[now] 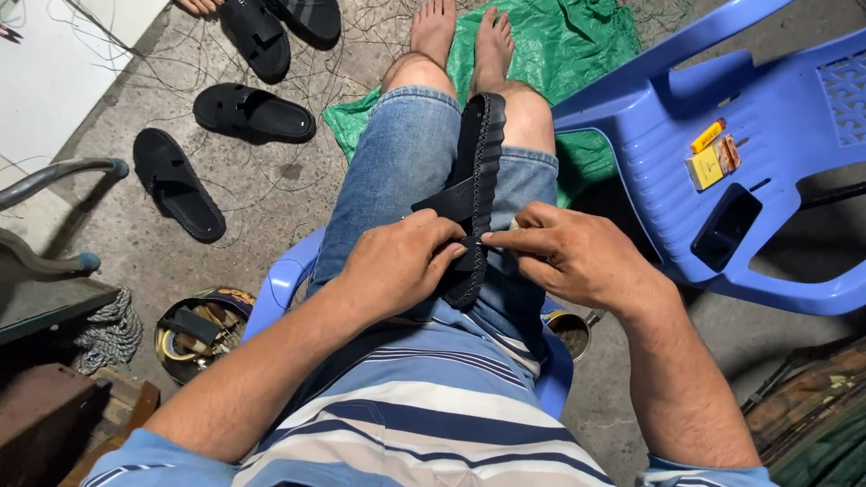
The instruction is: Hand-stitching the sole of a black sandal using a needle and thread.
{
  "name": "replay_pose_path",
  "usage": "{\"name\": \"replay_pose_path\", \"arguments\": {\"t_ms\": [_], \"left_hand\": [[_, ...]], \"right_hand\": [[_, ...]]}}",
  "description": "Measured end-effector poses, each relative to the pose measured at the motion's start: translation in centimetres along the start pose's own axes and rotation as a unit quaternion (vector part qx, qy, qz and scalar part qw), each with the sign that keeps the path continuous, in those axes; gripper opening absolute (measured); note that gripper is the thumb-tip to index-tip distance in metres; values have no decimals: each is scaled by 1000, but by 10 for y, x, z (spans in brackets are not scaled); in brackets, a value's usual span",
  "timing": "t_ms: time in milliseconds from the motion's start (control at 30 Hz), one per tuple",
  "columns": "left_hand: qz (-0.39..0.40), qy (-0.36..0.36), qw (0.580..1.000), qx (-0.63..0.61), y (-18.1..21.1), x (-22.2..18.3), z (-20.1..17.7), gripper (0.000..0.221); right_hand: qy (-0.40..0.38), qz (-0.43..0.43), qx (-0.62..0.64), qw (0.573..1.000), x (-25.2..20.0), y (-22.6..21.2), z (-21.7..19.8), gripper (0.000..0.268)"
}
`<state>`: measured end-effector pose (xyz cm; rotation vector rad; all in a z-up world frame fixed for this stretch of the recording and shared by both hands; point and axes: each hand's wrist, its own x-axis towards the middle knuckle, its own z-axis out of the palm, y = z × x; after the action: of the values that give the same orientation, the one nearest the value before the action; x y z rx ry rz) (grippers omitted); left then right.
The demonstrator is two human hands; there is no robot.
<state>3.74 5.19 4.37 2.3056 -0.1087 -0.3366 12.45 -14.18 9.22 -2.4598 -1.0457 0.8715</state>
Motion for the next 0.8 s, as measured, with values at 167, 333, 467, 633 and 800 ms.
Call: {"name": "replay_pose_path", "arguments": {"t_ms": [167,333,467,633,800], "left_hand": [[-9,-23,997,-79,-7,7,2,17],[-2,-19,997,-77,-7,12,12,13],[26,-6,998,-55,-10,17,16,11],[40,8,998,-48,-10,18,20,7],[41,68,994,-78,-12,-8,25,14]], "right_hand": [[-16,10,-46,999,2,-1,1,32],[-19,12,-180,983,0,-21,2,30],[75,-22,-306,949,-1,-28,20,15],[105,-35,-348,931,10,-11,51,7],[104,-64,-358,926,19,-16,26,7]]}}
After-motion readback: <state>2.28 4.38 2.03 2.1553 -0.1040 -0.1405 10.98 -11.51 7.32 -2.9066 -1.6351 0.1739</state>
